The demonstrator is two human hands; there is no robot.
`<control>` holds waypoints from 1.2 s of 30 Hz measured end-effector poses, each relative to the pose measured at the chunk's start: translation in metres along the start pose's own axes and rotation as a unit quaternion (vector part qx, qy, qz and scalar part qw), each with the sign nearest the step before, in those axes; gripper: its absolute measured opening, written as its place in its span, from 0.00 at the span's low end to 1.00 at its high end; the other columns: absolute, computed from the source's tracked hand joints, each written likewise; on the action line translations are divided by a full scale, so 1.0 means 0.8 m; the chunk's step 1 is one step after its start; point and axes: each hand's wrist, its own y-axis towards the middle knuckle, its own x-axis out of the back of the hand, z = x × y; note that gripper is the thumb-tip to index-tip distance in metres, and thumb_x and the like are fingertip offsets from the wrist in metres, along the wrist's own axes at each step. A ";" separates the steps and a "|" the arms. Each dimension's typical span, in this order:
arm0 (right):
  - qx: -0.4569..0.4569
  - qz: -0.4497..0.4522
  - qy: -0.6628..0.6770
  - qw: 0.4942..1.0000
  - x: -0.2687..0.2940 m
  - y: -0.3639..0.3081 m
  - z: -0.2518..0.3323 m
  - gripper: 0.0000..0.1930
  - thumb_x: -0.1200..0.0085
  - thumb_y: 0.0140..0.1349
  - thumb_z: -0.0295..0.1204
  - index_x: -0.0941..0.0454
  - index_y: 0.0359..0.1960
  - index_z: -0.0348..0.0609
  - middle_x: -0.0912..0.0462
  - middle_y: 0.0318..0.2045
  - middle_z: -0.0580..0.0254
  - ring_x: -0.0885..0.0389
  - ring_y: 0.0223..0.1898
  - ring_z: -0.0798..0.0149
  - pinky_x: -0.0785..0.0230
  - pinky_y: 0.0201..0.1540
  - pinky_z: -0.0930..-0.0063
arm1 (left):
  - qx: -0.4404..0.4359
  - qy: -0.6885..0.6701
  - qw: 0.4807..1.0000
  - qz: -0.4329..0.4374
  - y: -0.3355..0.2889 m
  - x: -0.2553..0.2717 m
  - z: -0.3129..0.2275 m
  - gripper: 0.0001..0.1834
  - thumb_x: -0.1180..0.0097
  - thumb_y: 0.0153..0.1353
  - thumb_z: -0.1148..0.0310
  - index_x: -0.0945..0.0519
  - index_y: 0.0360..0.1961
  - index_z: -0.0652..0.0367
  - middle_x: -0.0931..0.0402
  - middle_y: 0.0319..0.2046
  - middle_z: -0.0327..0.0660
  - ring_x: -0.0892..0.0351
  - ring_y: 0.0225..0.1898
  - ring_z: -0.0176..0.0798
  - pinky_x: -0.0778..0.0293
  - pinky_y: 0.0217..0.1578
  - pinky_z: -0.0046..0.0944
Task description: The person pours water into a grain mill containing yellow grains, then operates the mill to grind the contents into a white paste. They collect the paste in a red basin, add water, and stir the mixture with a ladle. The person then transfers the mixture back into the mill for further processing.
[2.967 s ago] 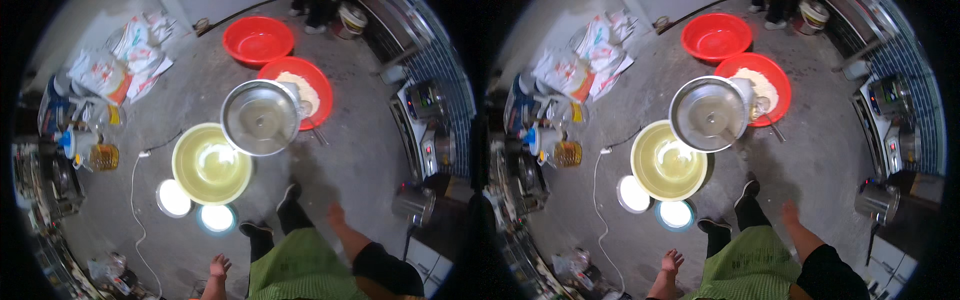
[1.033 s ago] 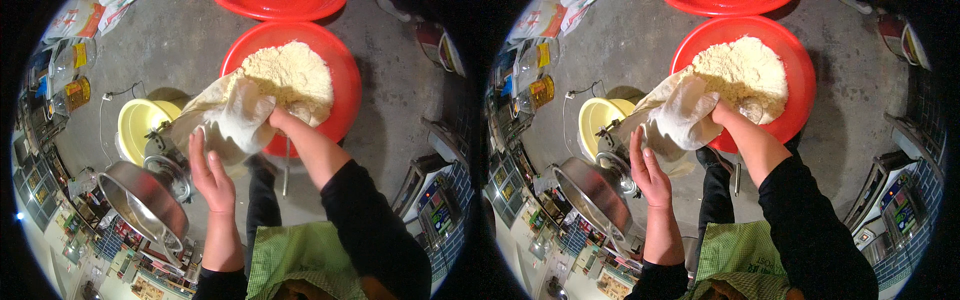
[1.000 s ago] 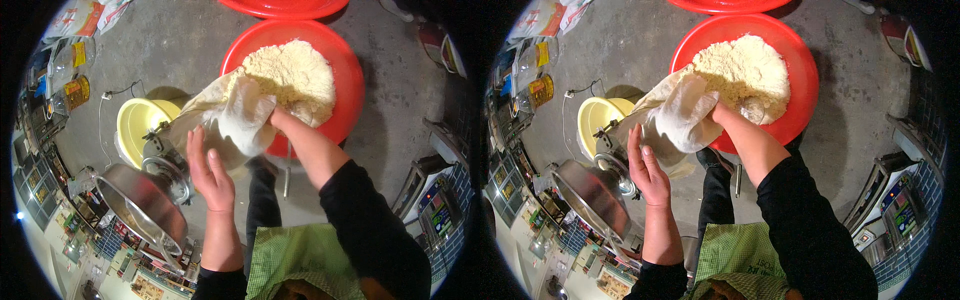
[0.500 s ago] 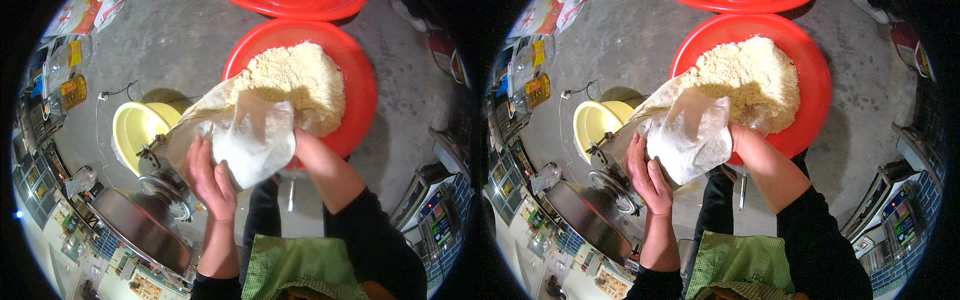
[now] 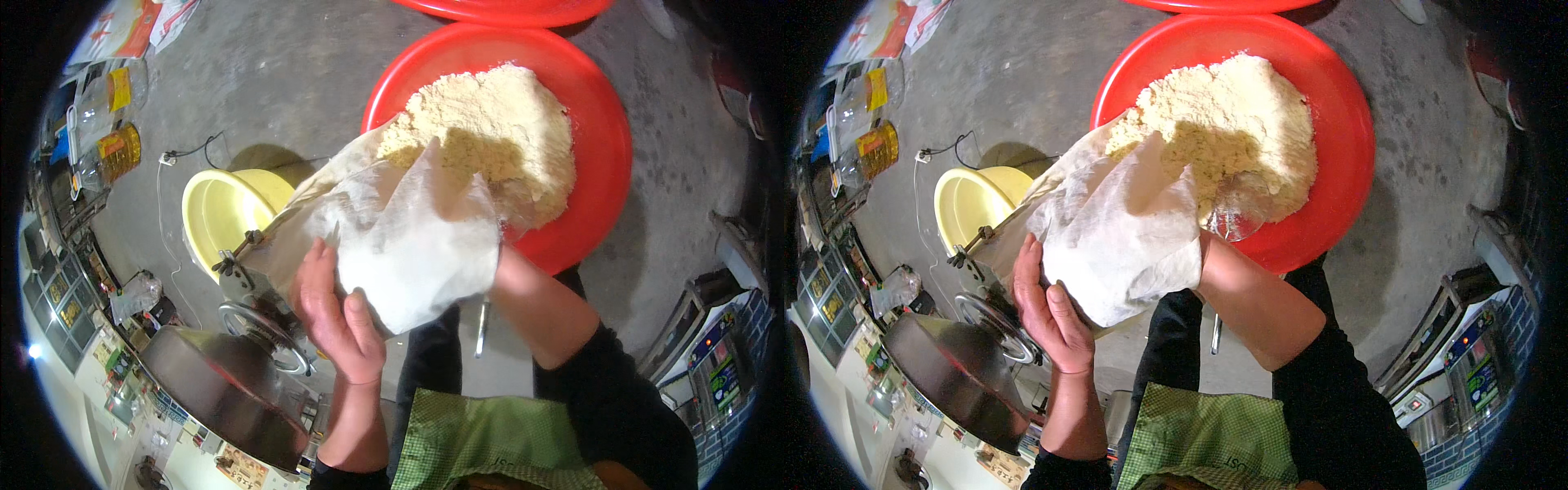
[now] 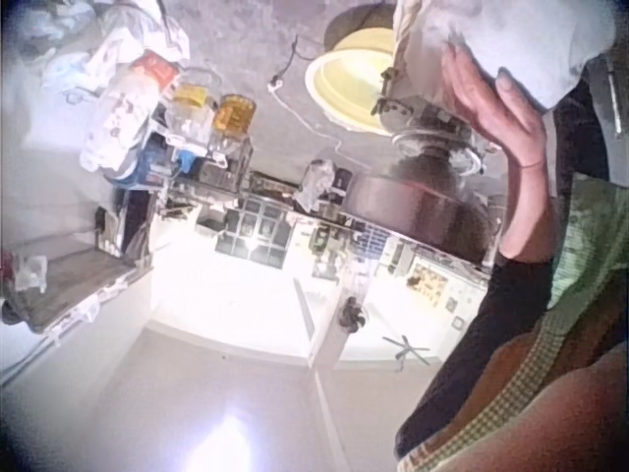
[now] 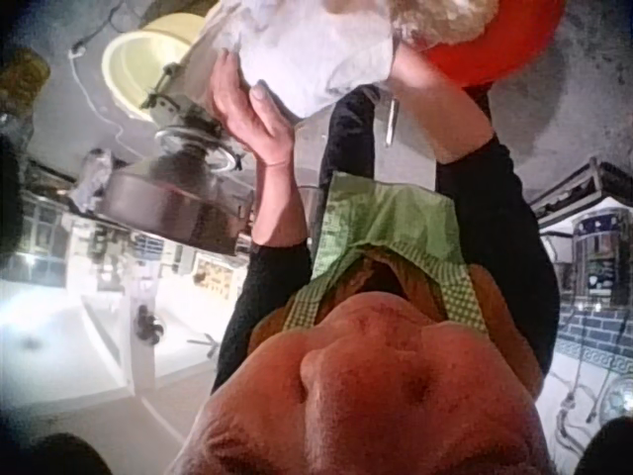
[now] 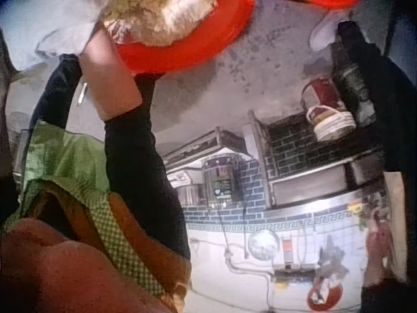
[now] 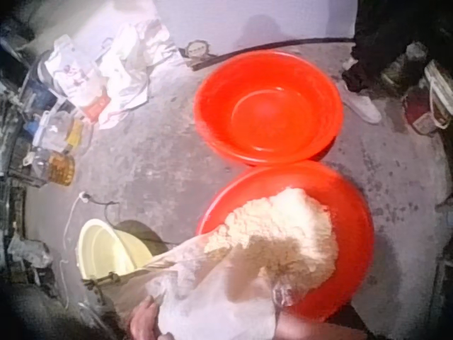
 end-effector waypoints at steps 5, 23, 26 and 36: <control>0.011 -0.001 -0.051 0.999 -0.018 -0.016 -0.001 0.20 0.48 0.64 0.32 0.30 0.56 0.38 0.24 0.53 0.54 0.26 0.54 0.59 0.33 0.58 0.63 | -0.001 -0.007 1.000 0.014 0.001 0.004 -0.001 0.25 0.61 0.68 0.59 0.31 0.56 0.71 0.31 0.55 0.59 0.33 0.57 0.58 0.42 0.60 0.49; 0.349 0.024 -0.503 0.791 -0.119 -0.054 0.071 0.22 0.51 0.66 0.33 0.33 0.60 0.40 0.28 0.58 0.54 0.31 0.60 0.58 0.40 0.64 0.62 | -0.002 0.018 1.000 0.015 -0.001 0.002 0.000 0.24 0.63 0.69 0.61 0.29 0.56 0.69 0.30 0.56 0.56 0.33 0.58 0.53 0.43 0.61 0.47; 0.317 0.050 -0.482 0.815 -0.112 -0.054 0.074 0.21 0.51 0.66 0.32 0.33 0.60 0.40 0.28 0.58 0.54 0.31 0.60 0.58 0.40 0.64 0.62 | -0.010 0.019 1.000 0.007 0.002 0.000 -0.001 0.24 0.63 0.69 0.59 0.29 0.55 0.69 0.30 0.55 0.56 0.33 0.57 0.55 0.42 0.60 0.48; 0.251 -0.079 -0.291 0.920 -0.075 -0.004 0.042 0.21 0.52 0.66 0.32 0.34 0.60 0.40 0.28 0.58 0.54 0.31 0.60 0.58 0.40 0.64 0.63 | -0.005 0.018 1.000 -0.004 -0.001 -0.001 -0.001 0.25 0.63 0.69 0.58 0.28 0.54 0.70 0.29 0.54 0.56 0.33 0.57 0.57 0.42 0.59 0.50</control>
